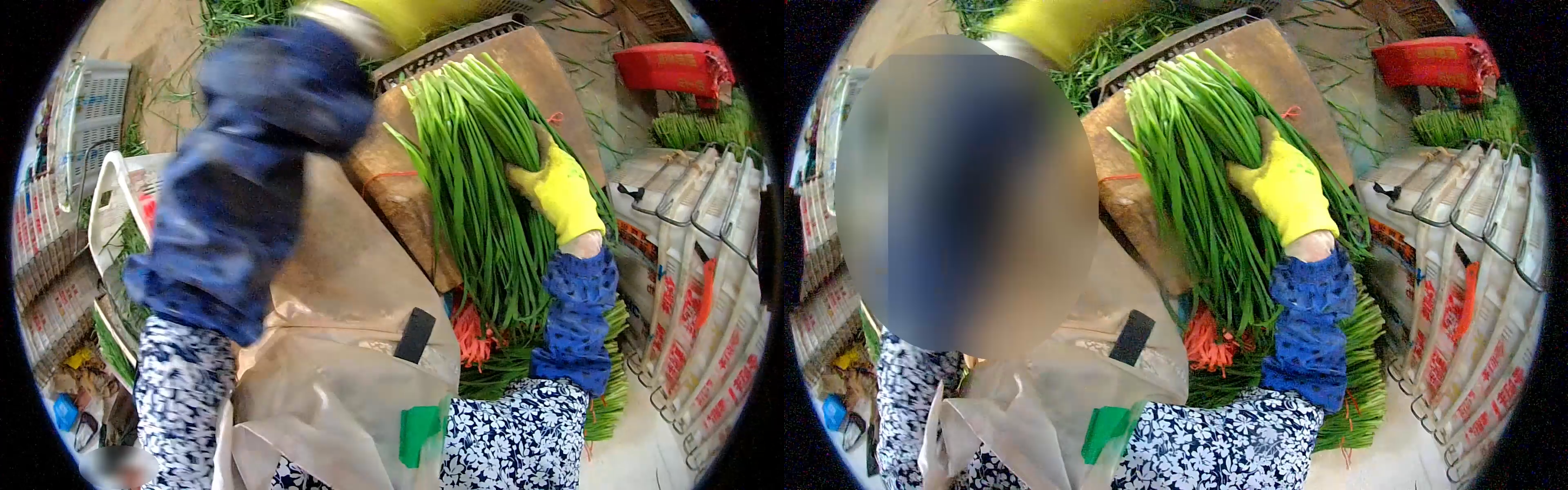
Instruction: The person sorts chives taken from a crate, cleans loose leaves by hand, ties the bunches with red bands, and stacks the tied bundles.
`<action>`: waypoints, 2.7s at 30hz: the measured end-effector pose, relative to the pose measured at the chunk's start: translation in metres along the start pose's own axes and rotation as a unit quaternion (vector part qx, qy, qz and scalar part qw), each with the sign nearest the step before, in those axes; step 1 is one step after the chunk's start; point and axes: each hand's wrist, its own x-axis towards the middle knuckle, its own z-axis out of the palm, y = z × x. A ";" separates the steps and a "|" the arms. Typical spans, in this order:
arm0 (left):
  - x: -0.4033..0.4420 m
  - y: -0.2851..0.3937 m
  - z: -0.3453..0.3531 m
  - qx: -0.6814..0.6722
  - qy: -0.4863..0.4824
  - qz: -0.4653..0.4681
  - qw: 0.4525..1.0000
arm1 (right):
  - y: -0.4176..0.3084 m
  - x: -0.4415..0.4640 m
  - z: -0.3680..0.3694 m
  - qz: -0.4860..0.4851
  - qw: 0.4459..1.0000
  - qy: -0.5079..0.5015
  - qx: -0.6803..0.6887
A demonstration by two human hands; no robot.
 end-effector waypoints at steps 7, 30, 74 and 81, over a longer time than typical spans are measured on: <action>-0.036 0.057 0.175 0.043 -0.231 0.121 0.964 | -0.004 -0.021 0.004 0.043 0.990 0.041 -0.124; -0.053 0.022 0.063 0.014 -0.382 0.390 0.837 | 0.024 -0.013 0.024 -0.100 0.983 0.113 -0.102; -0.060 0.066 0.160 -0.098 -0.142 0.079 0.982 | 0.088 0.079 -0.029 -0.073 0.960 0.151 -0.223; -0.040 0.066 0.171 -0.115 -0.218 0.070 0.967 | 0.054 0.044 -0.042 -0.227 0.910 0.210 -0.275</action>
